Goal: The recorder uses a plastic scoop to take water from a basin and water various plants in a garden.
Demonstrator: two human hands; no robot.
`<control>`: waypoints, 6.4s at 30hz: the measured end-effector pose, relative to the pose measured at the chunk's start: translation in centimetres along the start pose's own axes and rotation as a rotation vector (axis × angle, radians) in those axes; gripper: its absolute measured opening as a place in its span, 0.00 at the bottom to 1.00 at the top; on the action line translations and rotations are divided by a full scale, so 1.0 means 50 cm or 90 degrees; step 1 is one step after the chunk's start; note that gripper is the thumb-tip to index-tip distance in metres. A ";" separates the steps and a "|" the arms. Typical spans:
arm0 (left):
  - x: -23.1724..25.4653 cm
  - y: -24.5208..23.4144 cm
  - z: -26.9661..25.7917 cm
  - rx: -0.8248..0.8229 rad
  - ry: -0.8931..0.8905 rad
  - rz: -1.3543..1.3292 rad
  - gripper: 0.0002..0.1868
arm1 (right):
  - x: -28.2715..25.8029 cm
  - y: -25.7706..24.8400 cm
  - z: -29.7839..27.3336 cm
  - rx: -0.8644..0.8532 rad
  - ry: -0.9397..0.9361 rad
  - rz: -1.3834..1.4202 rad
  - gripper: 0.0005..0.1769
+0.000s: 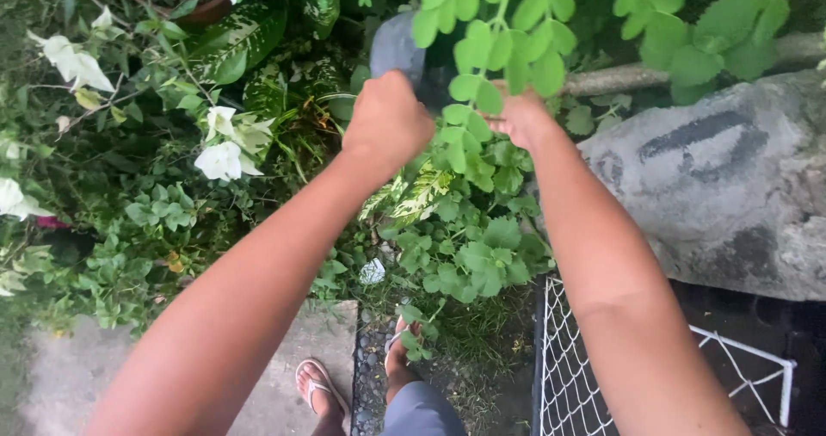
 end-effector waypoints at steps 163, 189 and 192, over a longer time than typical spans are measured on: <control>-0.148 -0.249 -0.101 0.317 0.052 -0.065 0.13 | -0.173 0.444 0.015 -0.286 0.013 0.047 0.15; -0.071 -0.122 -0.080 0.140 0.018 -0.005 0.13 | -0.115 0.275 -0.016 -0.226 0.022 0.010 0.12; -0.076 -0.116 -0.069 0.144 0.018 -0.030 0.14 | -0.097 0.241 0.005 -0.148 0.032 -0.005 0.08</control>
Point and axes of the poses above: each hand's wrist, its own z-axis towards the middle knuckle, its own y-axis out of the palm, x = y × z, the point moved 10 cm from there along z, towards the middle knuckle, and after that the axes turned 12 degrees about -z, right-handed, at the moved point
